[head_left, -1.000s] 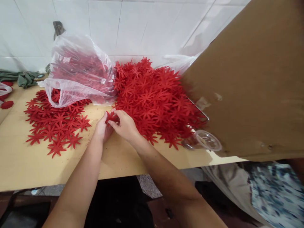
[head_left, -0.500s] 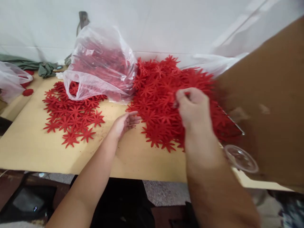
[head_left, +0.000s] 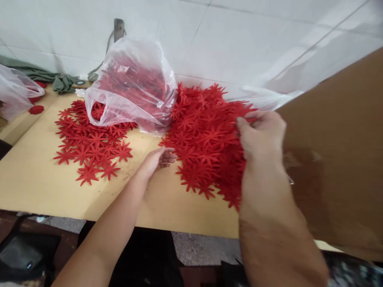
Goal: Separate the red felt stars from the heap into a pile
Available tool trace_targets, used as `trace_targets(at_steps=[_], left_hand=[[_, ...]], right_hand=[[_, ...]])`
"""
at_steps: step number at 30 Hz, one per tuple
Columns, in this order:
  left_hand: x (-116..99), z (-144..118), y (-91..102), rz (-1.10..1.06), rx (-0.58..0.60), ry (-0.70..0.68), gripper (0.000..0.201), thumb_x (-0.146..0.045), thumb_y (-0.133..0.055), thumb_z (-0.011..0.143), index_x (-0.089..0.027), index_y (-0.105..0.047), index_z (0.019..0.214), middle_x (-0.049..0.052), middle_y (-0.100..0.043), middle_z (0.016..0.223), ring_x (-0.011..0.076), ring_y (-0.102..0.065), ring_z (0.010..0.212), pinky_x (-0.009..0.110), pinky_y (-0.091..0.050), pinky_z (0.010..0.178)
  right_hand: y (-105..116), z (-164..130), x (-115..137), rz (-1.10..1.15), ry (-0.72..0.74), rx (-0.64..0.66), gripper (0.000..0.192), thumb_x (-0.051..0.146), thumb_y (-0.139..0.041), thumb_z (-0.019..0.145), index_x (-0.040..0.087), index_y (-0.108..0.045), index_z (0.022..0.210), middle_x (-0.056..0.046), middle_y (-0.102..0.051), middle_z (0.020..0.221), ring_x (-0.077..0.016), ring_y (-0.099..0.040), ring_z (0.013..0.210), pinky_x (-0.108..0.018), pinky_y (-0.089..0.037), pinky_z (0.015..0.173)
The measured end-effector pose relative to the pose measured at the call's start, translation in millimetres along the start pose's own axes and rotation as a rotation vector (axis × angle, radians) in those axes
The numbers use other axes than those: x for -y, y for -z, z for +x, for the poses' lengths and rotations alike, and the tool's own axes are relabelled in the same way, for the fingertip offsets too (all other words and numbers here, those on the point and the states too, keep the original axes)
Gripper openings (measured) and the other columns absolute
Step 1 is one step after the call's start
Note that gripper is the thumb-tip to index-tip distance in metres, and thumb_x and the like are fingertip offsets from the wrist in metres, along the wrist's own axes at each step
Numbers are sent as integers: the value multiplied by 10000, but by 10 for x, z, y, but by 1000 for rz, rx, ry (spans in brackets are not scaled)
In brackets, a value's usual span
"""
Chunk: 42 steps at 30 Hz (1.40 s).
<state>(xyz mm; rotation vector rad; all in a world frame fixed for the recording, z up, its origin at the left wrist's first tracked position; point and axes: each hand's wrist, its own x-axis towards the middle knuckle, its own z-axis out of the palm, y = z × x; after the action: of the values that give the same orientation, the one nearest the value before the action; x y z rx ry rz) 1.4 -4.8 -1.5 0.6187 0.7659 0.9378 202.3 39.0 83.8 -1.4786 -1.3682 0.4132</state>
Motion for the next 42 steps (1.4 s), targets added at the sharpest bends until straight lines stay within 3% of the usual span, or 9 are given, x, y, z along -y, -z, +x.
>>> trace_targets(at_steps=[3, 7, 13, 20, 24, 29, 32, 36, 42], left_hand=[[-7, 13, 7, -12, -7, -1, 314, -357, -370, 839, -157, -611, 868, 31, -649, 738, 80, -581, 643, 204, -393, 625], [-18, 6, -12, 10, -23, -19, 292, -359, -403, 828, -153, -608, 862, 26, -640, 729, 74, -577, 624, 203, -381, 614], [2, -9, -30, 111, -37, -197, 268, -360, -591, 704, -181, -605, 903, 2, -627, 789, 62, -545, 656, 200, -356, 637], [32, 35, -7, 168, -83, -310, 262, -324, -679, 588, -143, -490, 599, -73, -440, 534, 28, -389, 503, 176, -301, 534], [36, 63, 21, 86, -124, -321, 233, -296, -651, 613, -151, -469, 605, -70, -448, 545, 29, -406, 509, 165, -317, 530], [-5, 84, 102, -76, -349, -337, 197, -288, -601, 662, -172, -443, 632, -65, -462, 584, 36, -446, 525, 158, -340, 522], [19, 75, 45, 40, -279, -325, 122, -258, -598, 676, -174, -523, 723, -34, -536, 681, 54, -497, 607, 177, -378, 577], [94, 69, -70, 303, -209, -363, 234, -169, -604, 669, -145, -590, 901, 30, -592, 869, 77, -516, 729, 220, -411, 732], [145, 122, 4, 332, -240, -463, 231, -190, -539, 726, -162, -615, 942, 51, -595, 1035, 108, -543, 893, 255, -383, 887]], right_hand=[[56, 117, -67, -5, -11, -159, 166, 314, -580, 714, 227, -439, 717, 83, -338, 463, -64, -285, 381, -239, -242, 407], [-37, 57, -29, -39, 5, -113, 130, 290, -552, 716, 211, -452, 744, 92, -328, 474, -62, -273, 378, -224, -218, 393], [-406, -527, 130, -121, 146, 230, 142, 267, -569, 688, 193, -473, 762, 45, -448, 579, -88, -409, 505, -246, -360, 505], [-652, -853, 80, 21, 74, 478, 168, 337, -428, 784, 182, -470, 831, -7, -529, 723, -117, -506, 649, -278, -430, 631], [-552, -880, 87, 26, 85, 542, 190, 281, -515, 730, 182, -488, 889, 4, -524, 730, -107, -495, 626, -270, -438, 618], [-358, -740, 19, -103, 145, 560, 170, 277, -518, 718, 174, -552, 849, 16, -495, 640, -110, -469, 586, -279, -436, 616], [-145, -414, -50, -219, 193, 313, 198, 289, -509, 717, 180, -578, 867, -31, -552, 740, -152, -520, 696, -331, -445, 699], [230, -149, -59, -581, 191, -53, 486, 382, -571, 682, 149, -529, 1106, -168, -506, 1097, -292, -439, 1064, -452, -347, 899], [382, -619, -277, -839, -160, 177, 1032, 597, -598, 585, 129, -134, 1379, -231, -95, 1431, -411, -124, 1305, -517, -229, 1000]])
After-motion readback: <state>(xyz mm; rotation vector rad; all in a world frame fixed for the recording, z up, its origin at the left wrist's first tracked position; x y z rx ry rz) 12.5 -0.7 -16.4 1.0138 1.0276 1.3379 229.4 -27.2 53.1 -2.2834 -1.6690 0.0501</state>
